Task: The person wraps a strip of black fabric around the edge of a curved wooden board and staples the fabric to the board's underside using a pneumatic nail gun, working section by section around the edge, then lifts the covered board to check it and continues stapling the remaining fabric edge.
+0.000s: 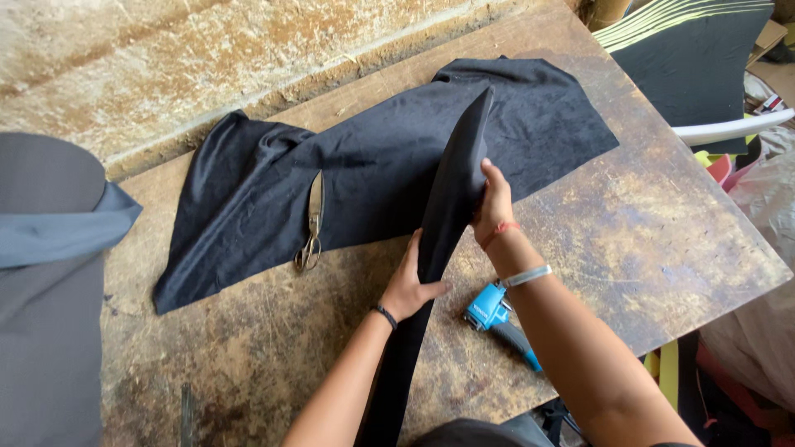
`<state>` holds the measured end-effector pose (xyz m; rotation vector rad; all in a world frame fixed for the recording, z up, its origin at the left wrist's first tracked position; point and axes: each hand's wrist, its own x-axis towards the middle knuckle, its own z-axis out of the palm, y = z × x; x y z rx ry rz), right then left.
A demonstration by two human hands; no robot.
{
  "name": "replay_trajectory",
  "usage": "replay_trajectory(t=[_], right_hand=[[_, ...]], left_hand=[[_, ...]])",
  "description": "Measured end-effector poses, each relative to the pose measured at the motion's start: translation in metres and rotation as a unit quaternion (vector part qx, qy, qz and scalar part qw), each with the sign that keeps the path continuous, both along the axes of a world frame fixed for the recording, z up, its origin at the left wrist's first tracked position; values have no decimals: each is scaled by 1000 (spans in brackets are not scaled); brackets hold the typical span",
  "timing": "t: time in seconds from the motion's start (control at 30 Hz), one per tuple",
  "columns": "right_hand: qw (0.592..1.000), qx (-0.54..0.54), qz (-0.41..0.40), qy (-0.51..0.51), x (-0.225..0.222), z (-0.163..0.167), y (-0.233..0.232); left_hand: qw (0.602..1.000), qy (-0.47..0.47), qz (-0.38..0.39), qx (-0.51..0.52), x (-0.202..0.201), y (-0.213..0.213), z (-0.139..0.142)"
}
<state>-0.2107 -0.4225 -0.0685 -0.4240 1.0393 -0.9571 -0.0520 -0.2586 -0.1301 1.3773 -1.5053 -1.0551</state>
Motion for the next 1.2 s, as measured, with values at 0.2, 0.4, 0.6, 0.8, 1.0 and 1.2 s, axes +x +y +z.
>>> replay_trajectory(t=[0.2, 0.4, 0.6, 0.8, 1.0, 1.2], right_hand=[[965, -191, -138, 116, 32, -15, -45], [964, -145, -161, 156, 34, -49, -50], [970, -146, -172, 88, 39, -59, -52], [975, -125, -136, 123, 52, -43, -46], [978, -132, -141, 80, 59, -39, -46], [827, -149, 284, 463, -14, -64, 64]], left_hand=[[990, 129, -16, 47, 4, -32, -8], [994, 101, -30, -35, -7, -133, -4], [975, -160, -67, -139, -18, -214, 20], [987, -98, -41, -121, -11, -219, 31], [981, -183, 35, 62, -7, -164, 35], [965, -239, 27, 100, 8, -175, 49]])
